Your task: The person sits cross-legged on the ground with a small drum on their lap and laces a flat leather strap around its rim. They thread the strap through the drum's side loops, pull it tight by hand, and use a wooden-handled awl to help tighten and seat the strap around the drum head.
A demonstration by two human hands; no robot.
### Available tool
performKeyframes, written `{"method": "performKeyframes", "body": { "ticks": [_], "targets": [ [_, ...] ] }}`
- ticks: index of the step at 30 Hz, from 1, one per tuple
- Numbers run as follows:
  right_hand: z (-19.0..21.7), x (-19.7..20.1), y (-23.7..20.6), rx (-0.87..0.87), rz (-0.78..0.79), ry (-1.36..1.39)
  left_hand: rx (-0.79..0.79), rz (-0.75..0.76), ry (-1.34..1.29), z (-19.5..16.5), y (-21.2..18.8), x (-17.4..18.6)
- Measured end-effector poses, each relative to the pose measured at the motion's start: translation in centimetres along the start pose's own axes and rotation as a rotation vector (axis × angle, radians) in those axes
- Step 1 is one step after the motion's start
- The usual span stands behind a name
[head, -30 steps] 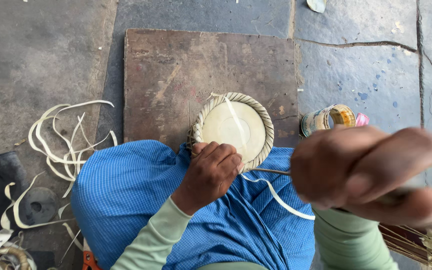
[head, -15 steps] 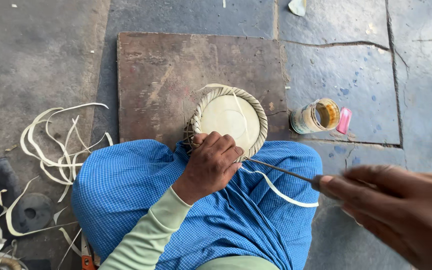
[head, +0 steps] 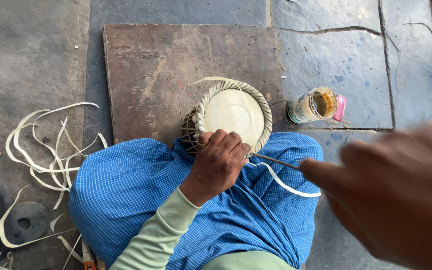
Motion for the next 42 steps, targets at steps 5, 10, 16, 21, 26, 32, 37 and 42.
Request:
{"method": "performKeyframes", "body": {
  "ticks": [5, 10, 16, 21, 26, 32, 37, 42],
  "targets": [
    [0.3, 4.1, -0.1, 0.216, -0.199, -0.204, -0.003, 0.001, -0.003, -0.2, 0.1, 0.4],
    [-0.6, 2.2, -0.1, 0.050, -0.119, 0.120, 0.007, -0.028, -0.009, 0.0, -0.4, 1.3],
    [0.9, -5.2, 0.4, -0.038, -0.220, 0.337, 0.002, -0.046, -0.038, 0.2, -0.6, 1.4],
    [-0.1, -10.2, 2.4, -0.046, -0.326, 0.713, 0.018, -0.030, -0.072, 0.0, -0.5, 1.2],
    [-0.8, -12.1, 2.8, -0.058, -0.331, 0.653, 0.011, -0.036, -0.075, -0.1, -0.1, 1.5],
    [-1.8, -16.7, 6.6, 0.153, -0.476, 1.277, 0.025, -0.038, -0.083, -0.6, 0.2, 1.2],
    [-1.2, -20.0, 9.8, 0.231, -0.543, 1.203, 0.018, -0.044, -0.053, -0.5, 0.2, 0.5],
    [-0.9, -21.8, 11.1, 0.183, -0.440, 1.059, 0.028, -0.024, -0.028, -0.8, 0.7, -0.2]
  ]
}}
Point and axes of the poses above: each hand's wrist, its own y-axis towards the middle knuckle, its own x-axis out of the back of the hand, z = x × y, the point moved 4 cm from there along y, towards the middle knuckle, and after that the axes turned 1 degree about -y, right-handed, at the moved point
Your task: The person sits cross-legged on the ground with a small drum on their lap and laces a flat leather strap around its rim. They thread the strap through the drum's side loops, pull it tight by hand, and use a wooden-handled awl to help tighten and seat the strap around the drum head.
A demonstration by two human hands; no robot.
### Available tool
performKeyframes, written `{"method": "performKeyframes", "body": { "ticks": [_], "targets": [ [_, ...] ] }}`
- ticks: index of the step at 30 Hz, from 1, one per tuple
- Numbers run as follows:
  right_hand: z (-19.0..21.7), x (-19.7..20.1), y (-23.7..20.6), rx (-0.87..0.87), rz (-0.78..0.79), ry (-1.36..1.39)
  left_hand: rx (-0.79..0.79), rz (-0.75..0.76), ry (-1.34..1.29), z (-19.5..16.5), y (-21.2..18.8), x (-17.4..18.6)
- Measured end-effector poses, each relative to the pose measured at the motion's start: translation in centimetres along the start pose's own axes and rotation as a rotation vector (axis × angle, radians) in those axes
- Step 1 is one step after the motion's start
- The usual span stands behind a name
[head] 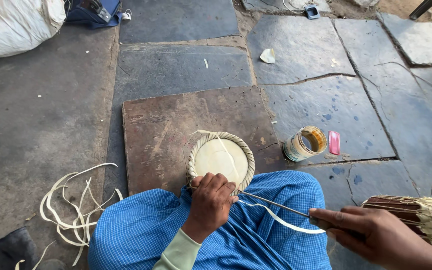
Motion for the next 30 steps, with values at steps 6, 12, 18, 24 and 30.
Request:
{"method": "performKeyframes", "body": {
  "ticks": [6, 12, 18, 24, 30],
  "targets": [
    [-1.9, -2.0, 1.7, -0.006, 0.166, 1.085, 0.019, 0.002, 0.022, -0.4, 0.3, -0.4],
    [-3.6, -2.7, 2.9, 0.567, -0.215, 0.432, 0.039, 0.012, 0.031, -0.5, 0.2, -0.9],
    [-5.0, -5.5, 4.4, 0.640, -0.267, 0.543, 0.041, 0.007, 0.046, -0.9, 0.6, -1.1],
    [-4.4, -10.9, 5.5, 0.391, 0.346, 1.631, 0.056, 0.007, 0.071, -1.2, 0.3, -0.8],
    [-3.5, -15.5, 6.4, 0.332, 0.172, 1.458, 0.072, 0.004, 0.083, -1.3, -0.3, -1.1]
  ]
}}
Point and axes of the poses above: each hand's wrist, its own y-axis towards the middle knuckle, its own x-axis out of the back of the hand, z = x × y, the point moved 4 cm from there along y, towards the middle knuckle, and after that the axes turned 1 degree about -y, right-handed, at the moved point
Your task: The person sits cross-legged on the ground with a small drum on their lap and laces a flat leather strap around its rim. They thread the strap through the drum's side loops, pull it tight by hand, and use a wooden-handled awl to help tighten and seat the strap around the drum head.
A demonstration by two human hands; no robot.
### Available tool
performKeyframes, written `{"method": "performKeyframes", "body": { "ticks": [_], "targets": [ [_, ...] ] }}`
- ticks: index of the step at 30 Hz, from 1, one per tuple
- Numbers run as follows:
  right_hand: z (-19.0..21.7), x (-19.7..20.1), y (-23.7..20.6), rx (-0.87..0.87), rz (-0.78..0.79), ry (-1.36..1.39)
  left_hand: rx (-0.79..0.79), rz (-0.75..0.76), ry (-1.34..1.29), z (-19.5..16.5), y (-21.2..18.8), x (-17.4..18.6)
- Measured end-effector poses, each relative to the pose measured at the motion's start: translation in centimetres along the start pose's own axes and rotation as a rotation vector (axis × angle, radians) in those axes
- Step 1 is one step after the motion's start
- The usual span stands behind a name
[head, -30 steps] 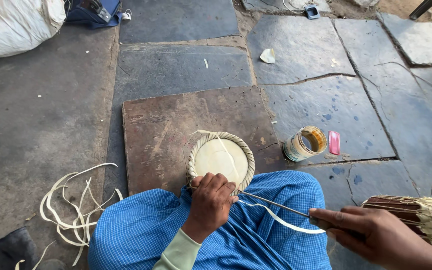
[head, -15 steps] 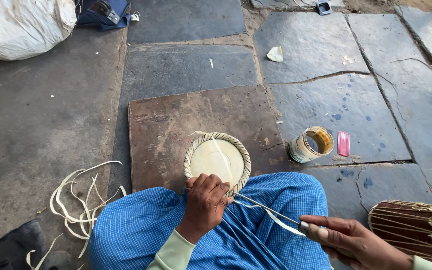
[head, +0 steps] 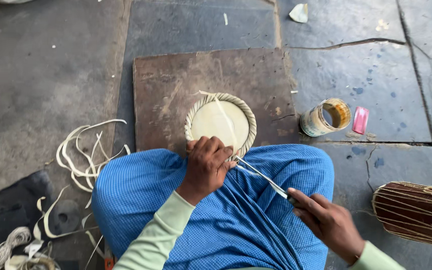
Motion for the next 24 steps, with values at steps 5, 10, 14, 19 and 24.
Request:
{"method": "performKeyframes", "body": {
  "ticks": [5, 10, 14, 19, 24],
  "targets": [
    [-2.7, -3.0, 1.8, -0.148, 0.262, 0.629, 0.001, 0.000, -0.009, -0.1, 0.0, -0.1],
    [-2.5, -1.7, 4.4, 0.220, -0.089, -0.319, -0.009, -0.023, 0.001, 0.0, 0.4, 0.1],
    [-4.3, -4.3, 5.3, 0.120, -0.041, -0.086, 0.006, -0.034, -0.007, 0.5, 1.7, -0.1],
    [-5.2, -7.2, 8.3, 0.233, -0.213, -0.191, 0.046, 0.006, -0.029, 1.1, 2.4, 0.2],
    [-5.4, -6.6, 10.5, 0.362, -0.513, -0.746, -0.043, -0.099, 0.052, -0.2, 1.9, 0.7]
  ]
}}
Point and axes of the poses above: each hand's wrist, its own y-axis towards the middle knuckle, its own x-axis out of the back of the hand, z = x × y, the point moved 4 cm from there along y, towards the middle knuckle, and after that the axes turned 1 degree about -y, right-handed, at the moved point
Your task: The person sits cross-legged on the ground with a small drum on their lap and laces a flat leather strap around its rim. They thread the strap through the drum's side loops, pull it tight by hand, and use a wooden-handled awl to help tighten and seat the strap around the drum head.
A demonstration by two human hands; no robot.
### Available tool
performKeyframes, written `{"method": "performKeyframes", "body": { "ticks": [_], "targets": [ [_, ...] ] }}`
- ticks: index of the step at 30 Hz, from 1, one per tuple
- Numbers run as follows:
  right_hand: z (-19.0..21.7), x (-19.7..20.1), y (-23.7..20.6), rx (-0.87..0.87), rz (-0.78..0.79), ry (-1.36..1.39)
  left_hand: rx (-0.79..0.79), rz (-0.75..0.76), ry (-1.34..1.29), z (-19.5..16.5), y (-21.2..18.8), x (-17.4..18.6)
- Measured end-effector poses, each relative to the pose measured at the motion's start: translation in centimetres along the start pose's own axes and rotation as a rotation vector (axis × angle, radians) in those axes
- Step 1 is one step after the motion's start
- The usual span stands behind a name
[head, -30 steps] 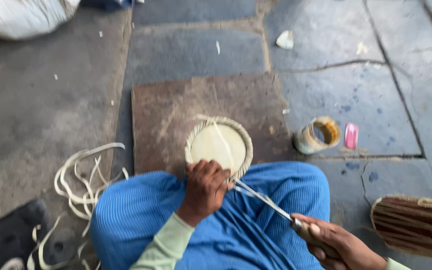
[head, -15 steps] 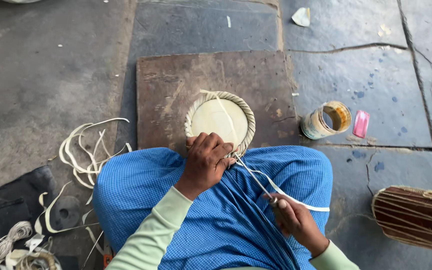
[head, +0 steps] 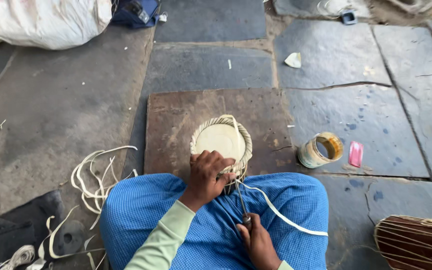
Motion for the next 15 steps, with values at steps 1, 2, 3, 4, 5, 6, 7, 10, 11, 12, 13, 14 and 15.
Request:
{"method": "performKeyframes", "body": {
  "ticks": [1, 2, 3, 4, 5, 6, 7, 10, 11, 12, 13, 14, 15],
  "targets": [
    [0.4, -0.1, -0.1, 0.142, -0.045, -0.036, 0.019, -0.009, -0.025, -0.2, -0.2, -0.1],
    [1.4, 0.1, -0.3, 0.291, -0.088, -0.076, 0.001, -0.015, -0.013, -0.7, -0.4, -0.3],
    [2.0, 0.2, -0.7, 0.452, -0.131, -0.115, -0.019, -0.030, 0.007, -1.0, -0.5, -0.4],
    [1.7, 0.1, -0.9, 0.424, -0.091, -0.136, -0.036, -0.042, 0.029, -1.3, -0.8, -0.5],
    [1.5, 0.4, -1.1, 0.388, -0.049, -0.157, -0.045, -0.086, 0.015, -1.5, -1.1, -0.5],
    [1.8, 0.7, -1.1, 0.343, -0.007, -0.176, -0.052, -0.122, -0.003, -1.7, -1.5, -0.4],
    [2.7, 1.7, -1.5, 0.405, -0.029, -0.195, -0.055, -0.155, -0.024, -1.9, -2.0, -0.4],
    [5.2, 6.3, -0.7, 0.316, -0.059, -0.099, -0.106, -0.147, 0.027, -2.0, -2.8, -0.6],
    [5.8, 7.5, 0.2, 0.107, -0.048, 0.034, -0.141, -0.119, 0.061, -2.1, -2.9, -0.7],
    [7.0, 8.2, 1.3, 0.014, 0.053, 0.342, -0.177, -0.093, 0.100, -2.0, -2.9, -0.9],
    [8.3, 8.7, 2.3, -0.079, 0.155, 0.650, -0.215, -0.066, 0.140, -2.1, -2.8, -1.0],
    [9.6, 8.7, 2.9, -0.172, 0.256, 0.960, -0.228, -0.064, 0.136, -2.1, -2.8, -1.1],
    [11.0, 8.5, 3.4, -0.136, 0.347, 1.088, -0.241, -0.061, 0.131, -2.1, -2.7, -1.1]
  ]
}}
Point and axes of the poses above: each hand's wrist, its own y-axis towards the middle knuckle, its own x-axis out of the back of the hand, z = x × y, the point moved 4 cm from there along y, towards the middle knuckle, and after that the axes turned 1 degree about -y, right-handed, at the moved point
